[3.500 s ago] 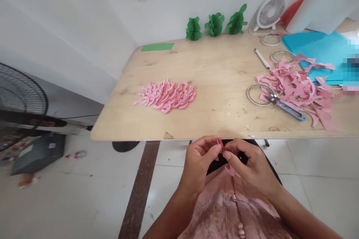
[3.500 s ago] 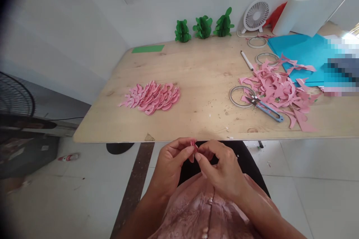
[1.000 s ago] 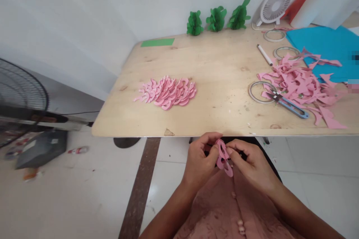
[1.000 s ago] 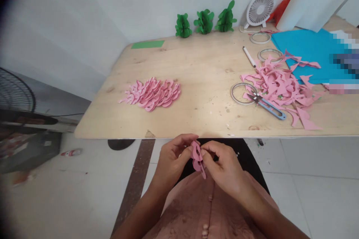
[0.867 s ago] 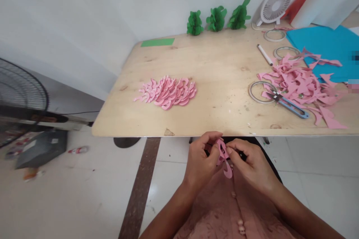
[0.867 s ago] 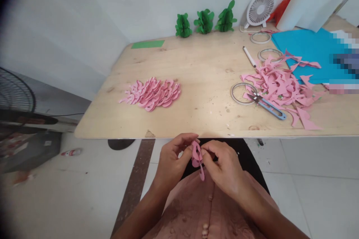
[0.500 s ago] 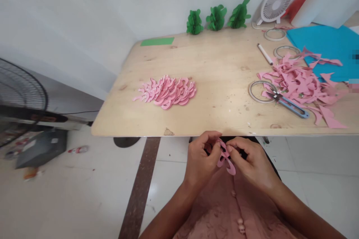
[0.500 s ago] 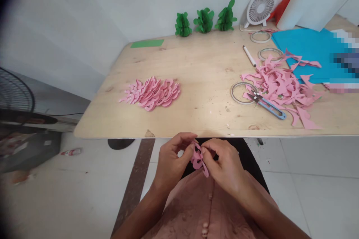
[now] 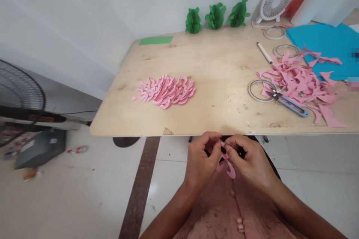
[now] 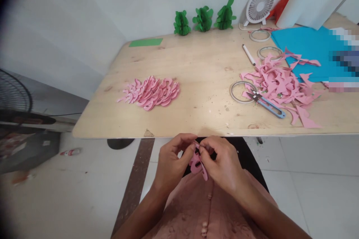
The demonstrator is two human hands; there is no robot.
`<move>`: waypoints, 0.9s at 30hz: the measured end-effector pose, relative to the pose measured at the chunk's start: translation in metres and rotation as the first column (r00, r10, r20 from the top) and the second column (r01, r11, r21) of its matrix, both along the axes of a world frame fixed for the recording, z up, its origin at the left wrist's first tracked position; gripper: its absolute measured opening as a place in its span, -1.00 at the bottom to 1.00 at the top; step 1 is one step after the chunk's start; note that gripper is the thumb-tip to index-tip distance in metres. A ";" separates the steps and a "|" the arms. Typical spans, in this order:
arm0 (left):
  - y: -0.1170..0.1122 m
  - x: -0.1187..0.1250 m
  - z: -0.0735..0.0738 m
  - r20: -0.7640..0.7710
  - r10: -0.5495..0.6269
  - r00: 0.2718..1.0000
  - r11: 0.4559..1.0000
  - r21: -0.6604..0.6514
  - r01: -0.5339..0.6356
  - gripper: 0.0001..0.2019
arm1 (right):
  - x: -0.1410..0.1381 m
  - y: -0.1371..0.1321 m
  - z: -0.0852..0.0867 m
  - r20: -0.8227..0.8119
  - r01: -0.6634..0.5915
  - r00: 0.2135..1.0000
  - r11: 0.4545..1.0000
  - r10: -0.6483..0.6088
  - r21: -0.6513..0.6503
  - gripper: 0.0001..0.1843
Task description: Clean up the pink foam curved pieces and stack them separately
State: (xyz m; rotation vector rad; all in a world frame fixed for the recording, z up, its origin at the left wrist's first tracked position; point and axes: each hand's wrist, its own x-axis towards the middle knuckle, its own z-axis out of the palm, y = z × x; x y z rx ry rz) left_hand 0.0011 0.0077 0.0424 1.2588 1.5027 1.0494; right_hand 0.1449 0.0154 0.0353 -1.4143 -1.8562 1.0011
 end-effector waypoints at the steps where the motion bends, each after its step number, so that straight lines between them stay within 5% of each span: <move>1: 0.000 0.000 0.000 -0.007 -0.003 1.000 1.000 0.001 0.003 -0.83 | 0.000 0.000 0.000 -0.001 0.001 1.000 1.000 -0.001 0.002 -0.81; 8: -0.005 0.002 0.001 -0.193 0.006 0.981 0.986 0.166 0.027 -0.86 | -0.001 0.000 0.000 -0.005 0.021 1.000 1.000 -0.021 -0.002 -0.81; 14: -0.009 0.003 -0.002 -0.432 0.151 0.889 0.819 0.558 0.132 -0.92 | -0.001 0.000 0.000 -0.019 0.055 0.998 0.998 -0.054 0.031 -0.83; 27: -0.007 0.004 -0.002 -0.510 0.105 0.854 0.814 0.537 0.220 -0.90 | 0.000 -0.003 -0.003 0.095 0.048 0.993 0.963 -0.076 0.264 -0.82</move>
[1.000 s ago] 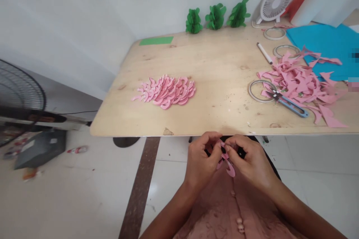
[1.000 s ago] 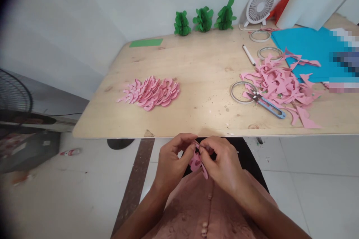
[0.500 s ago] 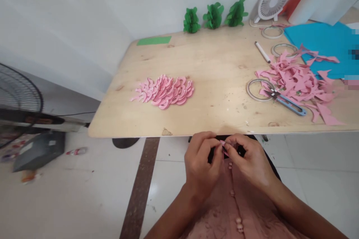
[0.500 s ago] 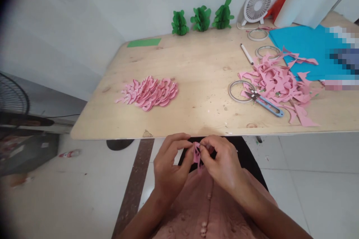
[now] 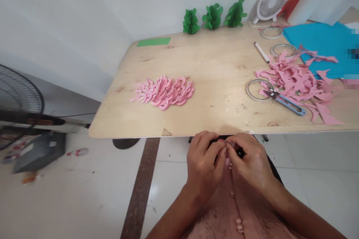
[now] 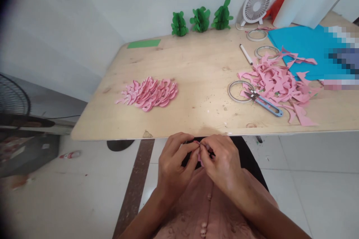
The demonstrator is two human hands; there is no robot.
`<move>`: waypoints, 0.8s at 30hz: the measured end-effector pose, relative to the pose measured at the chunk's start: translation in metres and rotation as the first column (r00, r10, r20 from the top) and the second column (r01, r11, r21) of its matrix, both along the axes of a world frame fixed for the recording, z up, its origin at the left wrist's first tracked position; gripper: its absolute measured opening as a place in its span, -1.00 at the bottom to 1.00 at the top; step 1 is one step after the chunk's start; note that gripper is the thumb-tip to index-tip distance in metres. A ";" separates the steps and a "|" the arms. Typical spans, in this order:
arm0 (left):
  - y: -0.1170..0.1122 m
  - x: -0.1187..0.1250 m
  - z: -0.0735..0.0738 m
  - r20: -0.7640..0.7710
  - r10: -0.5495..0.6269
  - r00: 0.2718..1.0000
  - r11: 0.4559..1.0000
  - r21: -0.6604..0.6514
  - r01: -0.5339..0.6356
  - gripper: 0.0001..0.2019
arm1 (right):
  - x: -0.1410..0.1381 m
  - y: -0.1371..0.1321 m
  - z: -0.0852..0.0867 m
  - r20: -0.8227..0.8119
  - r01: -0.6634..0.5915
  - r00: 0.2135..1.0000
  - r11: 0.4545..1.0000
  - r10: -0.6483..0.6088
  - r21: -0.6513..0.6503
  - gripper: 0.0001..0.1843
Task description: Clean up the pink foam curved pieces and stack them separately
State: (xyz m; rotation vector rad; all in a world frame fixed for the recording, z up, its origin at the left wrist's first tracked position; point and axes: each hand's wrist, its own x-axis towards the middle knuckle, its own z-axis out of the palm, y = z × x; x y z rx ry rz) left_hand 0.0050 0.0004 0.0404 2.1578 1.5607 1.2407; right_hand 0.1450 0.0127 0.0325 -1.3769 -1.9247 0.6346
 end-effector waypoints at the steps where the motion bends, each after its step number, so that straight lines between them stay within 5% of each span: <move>1: 0.000 0.000 0.000 -0.003 0.009 1.000 1.000 -0.005 -0.009 -0.90 | 0.000 0.000 0.000 -0.004 -0.004 1.000 1.000 0.004 -0.003 -0.83; 24: 0.003 0.002 0.001 -0.064 0.018 0.998 0.996 0.091 -0.013 -0.85 | -0.001 -0.001 0.004 -0.023 -0.042 0.999 0.999 0.042 0.002 -0.81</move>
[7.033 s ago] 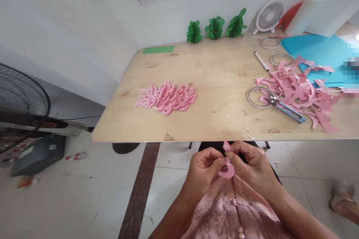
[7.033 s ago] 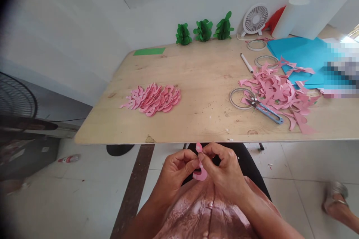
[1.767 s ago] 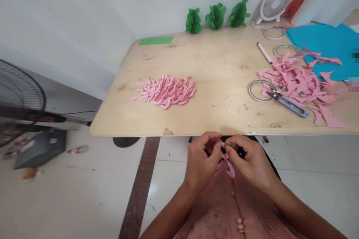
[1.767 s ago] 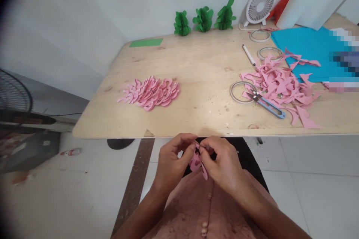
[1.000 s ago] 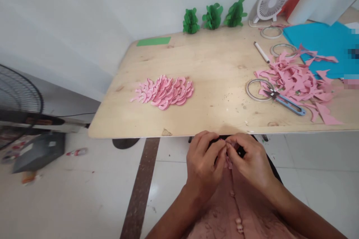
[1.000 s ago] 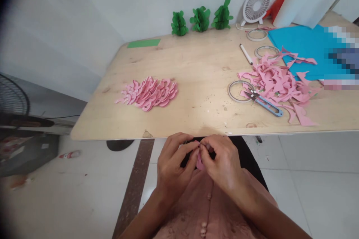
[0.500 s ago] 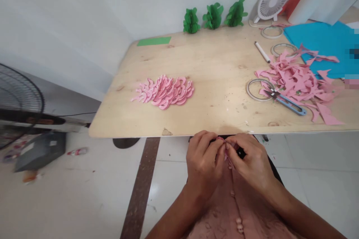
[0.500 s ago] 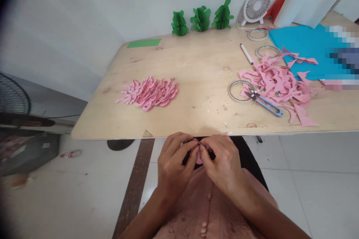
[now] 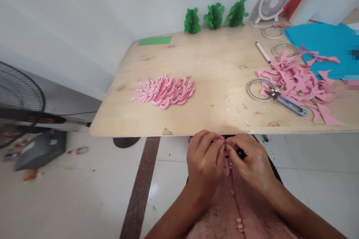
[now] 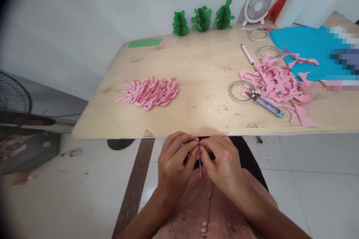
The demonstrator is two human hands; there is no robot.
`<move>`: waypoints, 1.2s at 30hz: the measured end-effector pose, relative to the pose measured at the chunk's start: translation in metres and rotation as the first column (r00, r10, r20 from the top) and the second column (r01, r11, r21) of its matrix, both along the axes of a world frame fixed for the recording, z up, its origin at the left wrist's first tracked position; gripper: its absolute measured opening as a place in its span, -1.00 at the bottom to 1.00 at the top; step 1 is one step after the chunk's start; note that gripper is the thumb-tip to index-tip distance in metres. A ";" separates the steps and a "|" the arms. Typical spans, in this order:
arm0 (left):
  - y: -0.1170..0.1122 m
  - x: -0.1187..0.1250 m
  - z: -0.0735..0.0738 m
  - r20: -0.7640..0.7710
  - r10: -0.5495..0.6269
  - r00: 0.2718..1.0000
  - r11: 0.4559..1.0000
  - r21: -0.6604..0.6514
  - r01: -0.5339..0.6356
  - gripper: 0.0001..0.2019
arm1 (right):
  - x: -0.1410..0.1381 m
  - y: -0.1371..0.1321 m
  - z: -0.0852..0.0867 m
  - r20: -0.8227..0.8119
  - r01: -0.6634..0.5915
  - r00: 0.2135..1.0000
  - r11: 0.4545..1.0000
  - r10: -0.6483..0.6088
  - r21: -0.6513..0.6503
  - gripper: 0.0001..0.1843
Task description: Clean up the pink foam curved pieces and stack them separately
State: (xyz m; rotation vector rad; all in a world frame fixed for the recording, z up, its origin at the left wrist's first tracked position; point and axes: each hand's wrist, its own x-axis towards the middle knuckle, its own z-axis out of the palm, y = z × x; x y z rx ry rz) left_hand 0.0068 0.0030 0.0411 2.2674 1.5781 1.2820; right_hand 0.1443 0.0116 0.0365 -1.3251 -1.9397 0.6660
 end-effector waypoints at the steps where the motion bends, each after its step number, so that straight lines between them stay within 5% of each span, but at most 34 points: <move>1: 0.000 0.000 0.000 0.010 0.003 1.000 1.000 -0.002 -0.003 -0.86 | 0.000 0.000 0.000 -0.001 -0.004 1.000 1.000 0.004 -0.003 -0.81; 17: 0.001 0.000 0.001 0.097 -0.024 0.995 0.997 -0.069 0.031 -0.85 | 0.002 0.000 0.000 -0.062 -0.020 0.998 0.998 0.016 -0.054 -0.82; 30: 0.000 -0.010 0.005 0.451 0.178 0.875 0.905 -0.423 0.034 -0.91 | 0.004 0.003 -0.002 -0.189 0.010 0.979 0.936 -0.081 -0.351 -0.81; 36: 0.019 -0.024 -0.004 0.407 0.240 0.881 0.913 -0.404 -0.062 -0.92 | 0.005 0.005 0.000 -0.241 0.024 0.962 0.917 -0.129 -0.398 -0.80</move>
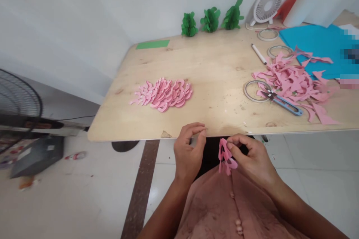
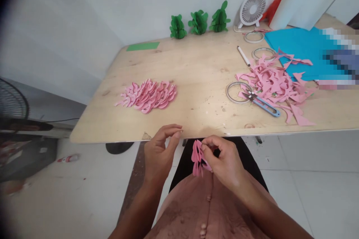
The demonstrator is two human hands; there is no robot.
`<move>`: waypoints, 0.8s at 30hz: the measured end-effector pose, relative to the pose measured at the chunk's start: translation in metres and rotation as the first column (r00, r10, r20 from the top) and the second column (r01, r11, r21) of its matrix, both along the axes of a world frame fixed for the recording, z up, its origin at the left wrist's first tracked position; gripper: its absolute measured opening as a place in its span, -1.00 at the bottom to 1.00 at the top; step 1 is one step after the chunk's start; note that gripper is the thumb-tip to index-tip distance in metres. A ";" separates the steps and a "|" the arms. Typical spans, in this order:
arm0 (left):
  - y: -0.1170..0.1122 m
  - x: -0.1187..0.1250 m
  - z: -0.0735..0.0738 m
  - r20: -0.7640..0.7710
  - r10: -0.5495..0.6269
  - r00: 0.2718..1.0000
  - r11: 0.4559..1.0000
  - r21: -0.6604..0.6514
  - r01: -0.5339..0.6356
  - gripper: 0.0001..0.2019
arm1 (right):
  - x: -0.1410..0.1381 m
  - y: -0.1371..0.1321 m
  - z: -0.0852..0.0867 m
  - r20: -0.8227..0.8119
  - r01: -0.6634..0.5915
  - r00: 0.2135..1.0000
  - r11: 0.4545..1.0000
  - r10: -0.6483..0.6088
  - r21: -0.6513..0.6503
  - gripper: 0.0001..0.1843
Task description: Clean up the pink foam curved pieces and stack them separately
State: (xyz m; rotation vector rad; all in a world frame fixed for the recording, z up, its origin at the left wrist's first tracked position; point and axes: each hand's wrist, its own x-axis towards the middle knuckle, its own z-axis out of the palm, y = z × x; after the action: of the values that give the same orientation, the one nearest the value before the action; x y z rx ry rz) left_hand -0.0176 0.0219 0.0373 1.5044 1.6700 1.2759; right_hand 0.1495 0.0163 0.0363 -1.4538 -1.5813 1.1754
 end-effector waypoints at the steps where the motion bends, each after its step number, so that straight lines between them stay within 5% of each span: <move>1: 0.004 -0.001 -0.002 -0.024 0.004 1.000 1.000 0.018 -0.004 -0.91 | 0.000 0.000 0.000 -0.003 0.005 1.000 1.000 -0.005 -0.004 -0.80; 7: 0.019 0.000 -0.016 -0.101 0.002 0.995 0.992 0.127 0.011 -0.88 | 0.001 0.000 0.002 0.003 0.033 0.999 0.999 -0.033 -0.020 -0.81; 16: 0.016 -0.001 -0.020 -0.137 -0.025 0.990 0.994 0.098 0.038 -0.90 | 0.001 0.000 0.000 0.014 0.026 1.000 1.000 -0.026 -0.013 -0.80; 20: 0.014 0.000 -0.016 -0.066 -0.010 0.998 0.997 0.077 0.015 -0.86 | 0.002 -0.002 -0.002 0.047 0.025 0.999 1.000 -0.026 0.019 -0.80; 24: 0.006 0.003 -0.008 0.132 -0.153 0.979 0.985 -0.063 0.162 -0.88 | 0.001 -0.002 -0.002 0.119 0.007 0.993 0.993 -0.021 0.120 -0.81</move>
State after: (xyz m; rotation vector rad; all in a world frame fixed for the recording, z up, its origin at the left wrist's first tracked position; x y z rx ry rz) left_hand -0.0142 0.0276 0.0297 1.4503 1.4702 1.1870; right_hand 0.1509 0.0140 0.0345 -1.4787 -1.6900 0.9834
